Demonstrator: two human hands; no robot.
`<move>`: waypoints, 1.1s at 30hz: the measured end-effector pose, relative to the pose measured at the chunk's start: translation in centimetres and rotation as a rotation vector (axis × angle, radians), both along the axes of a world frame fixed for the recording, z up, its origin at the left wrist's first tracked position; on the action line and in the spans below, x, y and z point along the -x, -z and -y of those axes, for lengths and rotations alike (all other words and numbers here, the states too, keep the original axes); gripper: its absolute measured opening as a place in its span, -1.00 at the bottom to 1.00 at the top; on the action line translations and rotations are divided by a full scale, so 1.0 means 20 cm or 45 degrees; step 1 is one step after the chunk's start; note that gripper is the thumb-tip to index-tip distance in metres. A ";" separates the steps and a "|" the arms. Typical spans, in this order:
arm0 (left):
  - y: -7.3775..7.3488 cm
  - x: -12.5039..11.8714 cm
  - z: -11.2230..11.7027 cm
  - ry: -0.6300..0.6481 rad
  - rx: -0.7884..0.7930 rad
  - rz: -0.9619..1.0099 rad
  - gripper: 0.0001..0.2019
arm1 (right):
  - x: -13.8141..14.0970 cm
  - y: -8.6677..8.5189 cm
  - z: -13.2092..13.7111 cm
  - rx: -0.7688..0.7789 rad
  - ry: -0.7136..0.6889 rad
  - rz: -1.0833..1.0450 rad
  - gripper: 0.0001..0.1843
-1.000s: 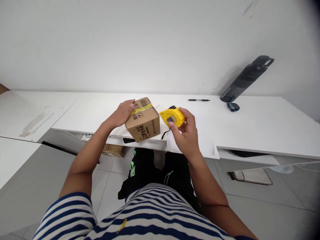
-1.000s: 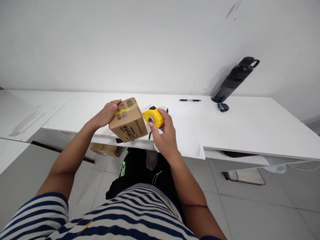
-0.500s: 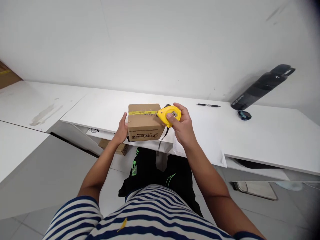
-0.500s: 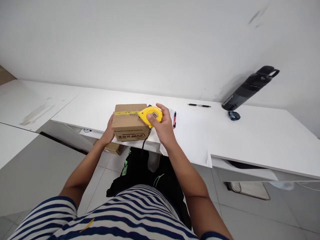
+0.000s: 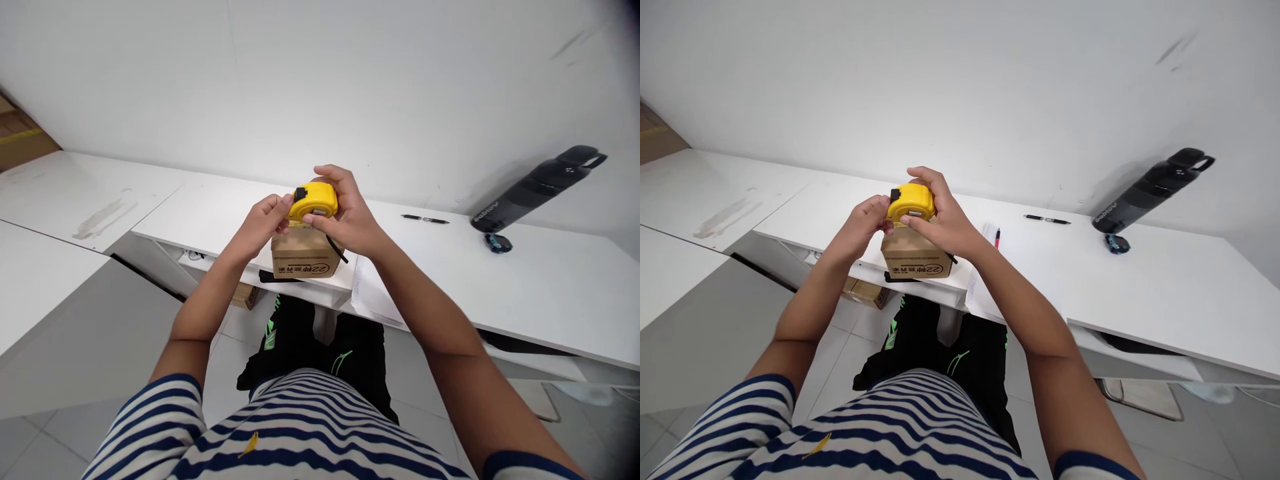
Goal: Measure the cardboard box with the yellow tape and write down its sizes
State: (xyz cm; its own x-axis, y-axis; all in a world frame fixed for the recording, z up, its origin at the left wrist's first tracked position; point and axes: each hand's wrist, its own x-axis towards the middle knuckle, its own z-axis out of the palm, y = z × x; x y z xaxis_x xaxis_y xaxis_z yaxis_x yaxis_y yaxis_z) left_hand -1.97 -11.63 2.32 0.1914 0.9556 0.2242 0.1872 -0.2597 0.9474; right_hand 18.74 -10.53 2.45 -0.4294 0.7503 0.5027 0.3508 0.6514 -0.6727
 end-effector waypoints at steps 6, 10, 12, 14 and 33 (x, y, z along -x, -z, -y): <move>0.03 0.05 -0.05 0.081 0.144 -0.013 -0.54 | -0.20 0.01 0.00 0.074 -0.113 -0.064 -0.14; 0.09 0.18 -0.14 -0.101 0.118 0.057 -0.63 | -0.44 0.06 -0.09 0.108 0.039 -0.076 -0.30; 0.14 0.23 -0.19 -0.187 0.144 0.002 -0.63 | -0.53 0.11 -0.14 0.164 0.144 -0.089 -0.32; 0.21 0.25 -0.23 -0.216 0.226 -0.108 -0.62 | -0.58 0.16 -0.16 0.245 0.207 -0.078 -0.31; 0.30 0.18 -0.25 -0.134 0.412 -0.300 -0.56 | -0.46 0.21 -0.17 0.211 0.200 0.089 -0.46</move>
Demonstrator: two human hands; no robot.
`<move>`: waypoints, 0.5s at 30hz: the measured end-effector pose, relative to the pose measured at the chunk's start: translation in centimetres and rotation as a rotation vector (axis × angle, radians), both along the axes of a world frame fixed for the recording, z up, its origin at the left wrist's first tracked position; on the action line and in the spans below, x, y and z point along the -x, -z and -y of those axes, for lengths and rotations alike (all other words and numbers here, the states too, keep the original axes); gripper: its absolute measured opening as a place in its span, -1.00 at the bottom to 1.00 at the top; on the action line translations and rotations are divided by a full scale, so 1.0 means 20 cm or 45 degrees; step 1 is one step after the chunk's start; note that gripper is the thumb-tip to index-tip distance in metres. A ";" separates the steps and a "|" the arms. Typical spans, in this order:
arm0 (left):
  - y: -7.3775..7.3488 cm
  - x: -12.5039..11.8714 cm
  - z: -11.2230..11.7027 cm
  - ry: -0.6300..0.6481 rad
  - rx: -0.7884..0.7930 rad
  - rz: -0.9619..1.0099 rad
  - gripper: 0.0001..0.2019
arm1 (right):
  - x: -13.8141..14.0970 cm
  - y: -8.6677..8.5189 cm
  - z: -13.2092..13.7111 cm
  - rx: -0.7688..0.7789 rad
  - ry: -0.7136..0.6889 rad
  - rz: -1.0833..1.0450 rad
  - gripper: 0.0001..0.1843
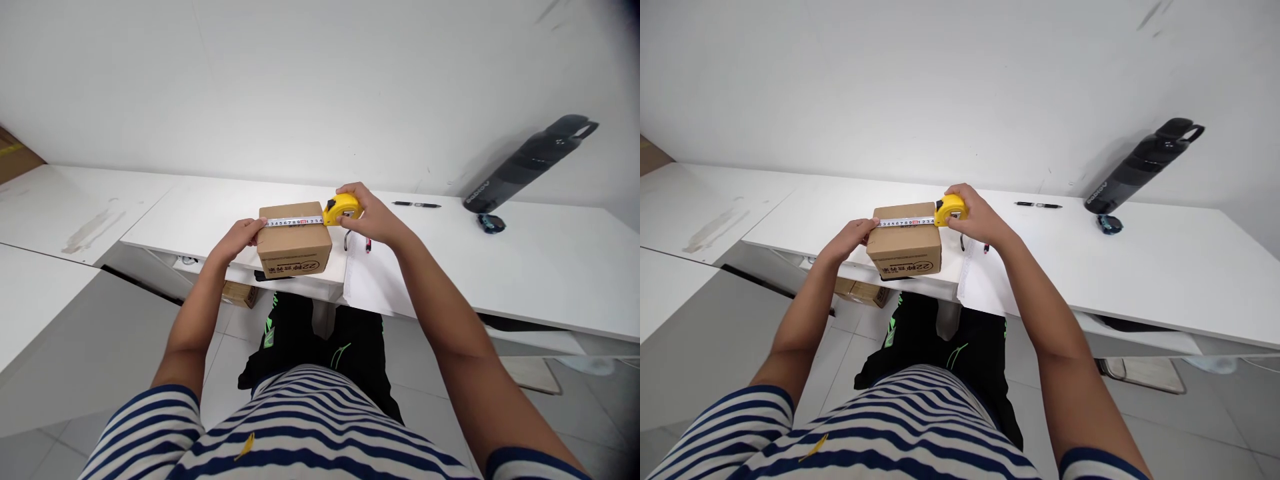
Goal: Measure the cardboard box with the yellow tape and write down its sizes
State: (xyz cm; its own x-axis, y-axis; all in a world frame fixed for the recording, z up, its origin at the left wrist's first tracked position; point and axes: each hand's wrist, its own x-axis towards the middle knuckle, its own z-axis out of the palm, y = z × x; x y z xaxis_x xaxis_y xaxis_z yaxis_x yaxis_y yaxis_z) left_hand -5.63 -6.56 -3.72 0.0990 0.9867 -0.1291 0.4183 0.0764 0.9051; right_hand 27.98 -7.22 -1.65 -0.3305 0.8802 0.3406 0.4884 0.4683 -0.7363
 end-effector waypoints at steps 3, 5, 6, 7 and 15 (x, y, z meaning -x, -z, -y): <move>-0.01 0.02 -0.01 0.050 -0.002 -0.038 -0.56 | -0.01 0.01 0.00 -0.184 0.013 0.057 -0.47; -0.01 0.03 -0.01 0.068 0.007 -0.065 -0.54 | -0.02 0.00 0.00 -0.242 0.014 0.107 -0.48; -0.01 0.04 -0.01 0.075 0.012 -0.077 -0.54 | -0.02 0.00 0.00 -0.239 0.021 0.131 -0.48; -0.01 0.04 -0.01 0.077 0.015 -0.086 -0.54 | -0.01 -0.01 0.00 -0.224 0.032 0.153 -0.48; -0.01 0.01 0.03 0.079 -0.006 -0.110 -0.56 | -0.01 -0.02 0.02 -0.169 0.062 0.241 -0.45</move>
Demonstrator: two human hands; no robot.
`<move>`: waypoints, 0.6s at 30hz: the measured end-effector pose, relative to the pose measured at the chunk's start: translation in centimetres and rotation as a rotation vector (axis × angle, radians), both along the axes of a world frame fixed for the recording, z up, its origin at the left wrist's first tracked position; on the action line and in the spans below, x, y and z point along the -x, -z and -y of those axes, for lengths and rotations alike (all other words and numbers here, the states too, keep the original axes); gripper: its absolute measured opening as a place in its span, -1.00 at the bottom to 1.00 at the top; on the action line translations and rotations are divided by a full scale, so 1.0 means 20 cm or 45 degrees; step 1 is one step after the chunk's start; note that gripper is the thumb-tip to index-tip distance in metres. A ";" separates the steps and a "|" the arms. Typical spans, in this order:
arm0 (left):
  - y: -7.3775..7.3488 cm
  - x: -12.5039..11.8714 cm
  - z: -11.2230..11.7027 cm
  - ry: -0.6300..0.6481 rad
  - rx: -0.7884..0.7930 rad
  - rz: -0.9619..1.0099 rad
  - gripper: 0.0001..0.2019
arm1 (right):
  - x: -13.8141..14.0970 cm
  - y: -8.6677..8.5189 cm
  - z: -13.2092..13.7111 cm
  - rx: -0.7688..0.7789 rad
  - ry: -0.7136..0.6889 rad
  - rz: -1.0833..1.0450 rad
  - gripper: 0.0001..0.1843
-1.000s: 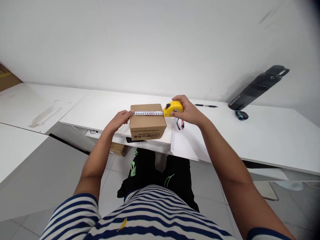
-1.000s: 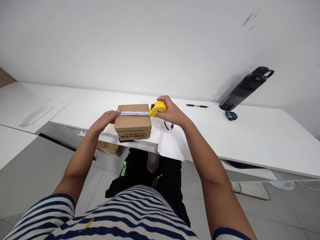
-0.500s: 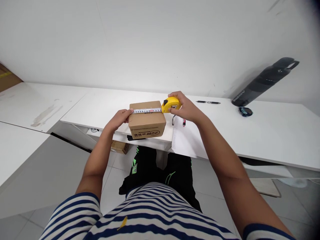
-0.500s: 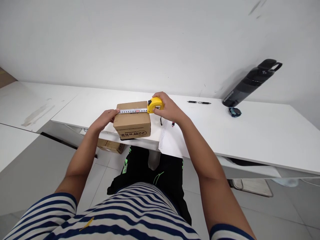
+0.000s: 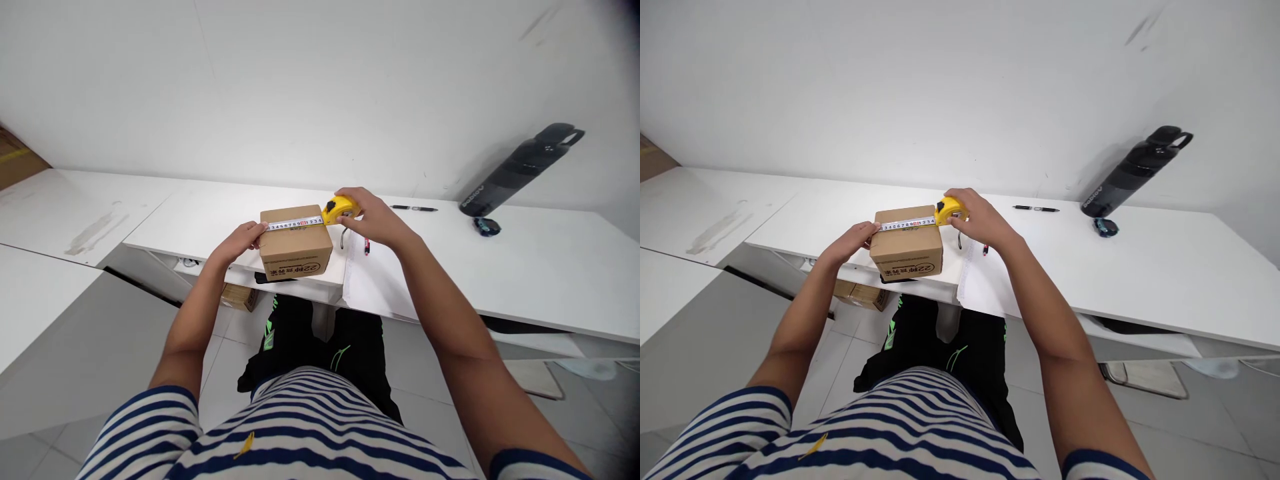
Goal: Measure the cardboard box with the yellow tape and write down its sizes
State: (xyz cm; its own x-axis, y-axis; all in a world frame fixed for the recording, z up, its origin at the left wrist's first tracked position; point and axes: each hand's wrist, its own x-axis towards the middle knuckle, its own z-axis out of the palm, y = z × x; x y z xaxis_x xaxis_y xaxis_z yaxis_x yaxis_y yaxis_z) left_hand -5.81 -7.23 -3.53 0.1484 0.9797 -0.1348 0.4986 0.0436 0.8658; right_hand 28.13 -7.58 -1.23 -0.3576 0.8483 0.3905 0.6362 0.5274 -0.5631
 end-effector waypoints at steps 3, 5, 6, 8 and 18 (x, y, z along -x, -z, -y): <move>-0.02 0.02 0.00 0.015 -0.069 -0.044 -0.57 | -0.01 0.00 0.00 -0.034 -0.004 0.020 -0.46; -0.07 0.03 0.01 0.029 -0.098 -0.048 -0.60 | -0.01 -0.01 0.00 -0.087 0.004 0.035 -0.47; -0.11 0.04 0.03 0.031 -0.108 -0.026 -0.62 | -0.01 -0.02 0.01 -0.127 0.009 0.037 -0.48; -0.20 0.04 0.09 0.005 -0.168 0.048 -0.67 | -0.02 -0.03 0.05 -0.245 0.020 0.027 -0.48; 0.03 -0.41 0.66 0.265 -0.292 0.536 -0.57 | 0.13 0.25 0.71 -0.817 -0.028 -0.150 -0.15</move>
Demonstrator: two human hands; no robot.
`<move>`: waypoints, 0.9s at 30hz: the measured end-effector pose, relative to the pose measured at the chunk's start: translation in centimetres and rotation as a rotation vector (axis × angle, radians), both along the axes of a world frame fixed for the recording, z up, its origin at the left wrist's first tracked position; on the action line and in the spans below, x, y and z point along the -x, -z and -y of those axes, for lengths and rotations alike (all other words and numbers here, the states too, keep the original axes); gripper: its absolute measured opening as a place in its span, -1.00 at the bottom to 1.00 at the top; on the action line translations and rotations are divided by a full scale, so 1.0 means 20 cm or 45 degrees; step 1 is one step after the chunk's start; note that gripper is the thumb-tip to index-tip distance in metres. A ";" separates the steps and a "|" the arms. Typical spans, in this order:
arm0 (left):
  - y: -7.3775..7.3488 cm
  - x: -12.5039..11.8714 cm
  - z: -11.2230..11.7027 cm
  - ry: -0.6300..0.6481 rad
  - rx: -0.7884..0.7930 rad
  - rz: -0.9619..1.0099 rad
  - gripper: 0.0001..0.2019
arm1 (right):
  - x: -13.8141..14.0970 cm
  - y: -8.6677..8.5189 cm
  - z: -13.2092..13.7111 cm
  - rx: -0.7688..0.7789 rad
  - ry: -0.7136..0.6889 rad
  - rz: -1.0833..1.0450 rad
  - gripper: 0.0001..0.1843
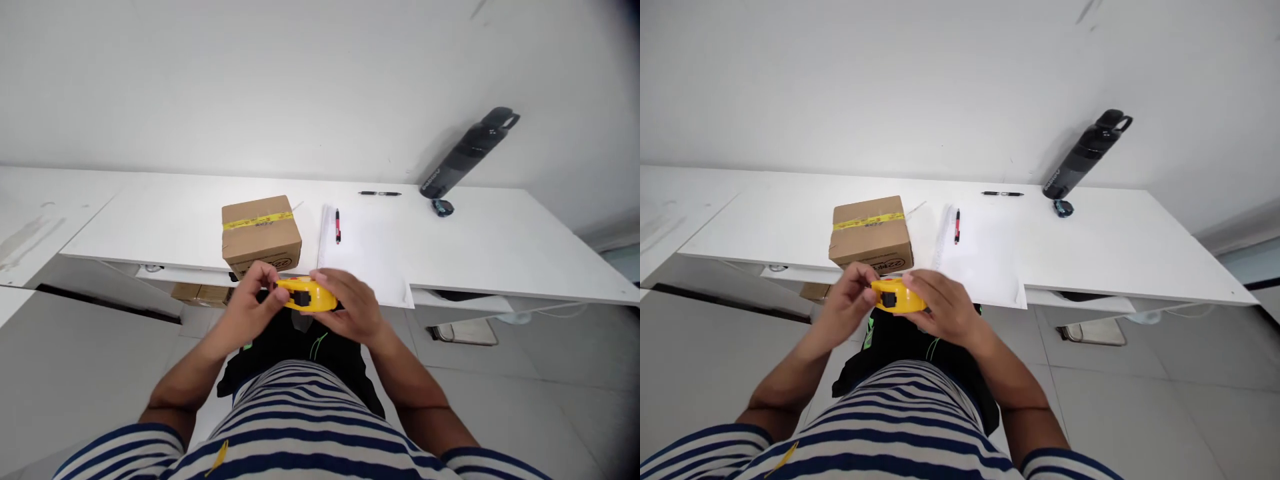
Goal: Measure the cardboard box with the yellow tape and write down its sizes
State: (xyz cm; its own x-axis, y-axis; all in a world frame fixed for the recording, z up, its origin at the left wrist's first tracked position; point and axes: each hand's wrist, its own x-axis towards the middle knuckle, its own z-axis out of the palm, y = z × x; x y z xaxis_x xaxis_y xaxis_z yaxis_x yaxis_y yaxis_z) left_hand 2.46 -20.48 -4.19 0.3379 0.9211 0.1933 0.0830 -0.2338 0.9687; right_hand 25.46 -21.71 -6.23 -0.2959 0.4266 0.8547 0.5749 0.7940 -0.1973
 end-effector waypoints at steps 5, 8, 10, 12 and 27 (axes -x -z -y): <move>0.27 -0.22 0.00 0.211 0.020 0.286 -0.16 | 0.04 0.21 0.10 0.263 0.031 -0.228 -0.20; 0.28 -0.27 -0.04 0.090 0.021 0.261 -0.34 | -0.09 0.22 0.01 0.431 -0.106 -0.140 -0.31; 0.28 -0.30 -0.11 0.089 0.046 0.088 -0.43 | -0.21 0.17 -0.15 0.604 -0.108 -0.050 -0.22; 0.28 -0.35 -0.20 0.219 -0.039 -0.165 -0.48 | -0.33 0.12 -0.38 0.877 0.247 -0.044 -0.26; 0.52 -0.60 -0.60 0.327 0.371 -0.132 -0.45 | -0.51 0.32 -1.09 1.329 0.287 -0.597 -0.74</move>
State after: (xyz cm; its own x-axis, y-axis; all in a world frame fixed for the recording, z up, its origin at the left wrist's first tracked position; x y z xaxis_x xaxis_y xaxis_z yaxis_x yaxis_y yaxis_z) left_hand 14.45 -8.44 -14.57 0.5681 0.8155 -0.1105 0.1584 0.0235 0.9871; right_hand 35.58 0.11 -12.68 0.1279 0.9898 0.0633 0.3800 0.0101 -0.9249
